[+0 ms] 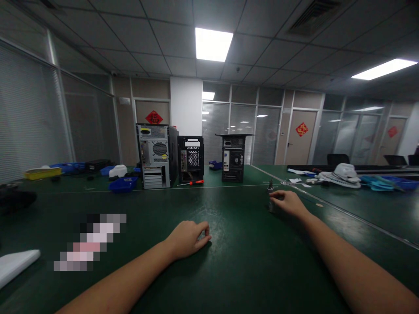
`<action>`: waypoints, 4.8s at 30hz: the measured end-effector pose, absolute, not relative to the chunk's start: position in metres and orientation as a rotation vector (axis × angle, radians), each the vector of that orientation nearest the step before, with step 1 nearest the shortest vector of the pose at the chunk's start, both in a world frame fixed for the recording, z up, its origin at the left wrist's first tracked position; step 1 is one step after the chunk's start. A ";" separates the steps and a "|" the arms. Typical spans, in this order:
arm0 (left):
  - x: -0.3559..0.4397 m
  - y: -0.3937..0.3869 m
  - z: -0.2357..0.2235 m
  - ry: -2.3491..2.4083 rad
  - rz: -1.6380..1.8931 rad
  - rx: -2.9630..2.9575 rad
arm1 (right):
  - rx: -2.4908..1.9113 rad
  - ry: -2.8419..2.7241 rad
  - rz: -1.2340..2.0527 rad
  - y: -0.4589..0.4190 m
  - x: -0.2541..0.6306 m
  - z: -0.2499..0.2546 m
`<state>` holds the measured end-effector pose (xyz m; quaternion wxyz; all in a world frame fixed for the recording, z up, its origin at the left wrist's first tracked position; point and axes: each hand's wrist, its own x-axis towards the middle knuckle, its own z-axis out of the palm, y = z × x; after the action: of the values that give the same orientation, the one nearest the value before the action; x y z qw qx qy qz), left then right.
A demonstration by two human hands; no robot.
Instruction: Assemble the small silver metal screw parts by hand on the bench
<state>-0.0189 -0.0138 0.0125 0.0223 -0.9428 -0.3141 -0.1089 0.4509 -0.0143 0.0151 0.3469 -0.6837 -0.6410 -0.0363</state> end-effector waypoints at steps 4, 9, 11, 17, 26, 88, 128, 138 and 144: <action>-0.019 -0.014 0.013 -0.970 -0.338 -2.916 | -1.761 -1.650 0.015 -0.011 0.461 0.012; -0.020 -0.014 0.013 -0.969 -0.341 -2.921 | -1.727 -1.556 0.226 -0.005 0.469 0.005; -0.019 -0.014 0.013 -0.974 -0.336 -2.917 | -1.712 -1.538 0.263 -0.005 0.467 0.005; -0.018 -0.014 0.013 -0.978 -0.341 -2.919 | -1.698 -1.516 0.265 -0.009 0.459 0.008; -0.019 -0.015 0.014 -0.979 -0.329 -2.916 | -1.703 -1.580 0.248 -0.010 0.457 0.009; -0.018 -0.013 0.011 -0.964 -0.353 -2.932 | -1.650 -1.622 0.626 -0.010 0.451 0.012; -0.019 -0.014 0.012 -0.982 -0.339 -2.928 | -1.920 -1.471 0.006 -0.011 0.503 -0.017; -0.018 -0.013 0.012 -0.992 -0.331 -2.935 | -1.922 -1.400 -0.026 -0.007 0.505 -0.016; -0.018 -0.015 0.014 -0.984 -0.341 -2.937 | -1.901 -1.357 -0.132 -0.010 0.502 -0.010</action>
<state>-0.0179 -0.0146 0.0137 0.0129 -0.9424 -0.3158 -0.1094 0.5018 -0.0101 -0.0100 0.3904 -0.7482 -0.5339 -0.0518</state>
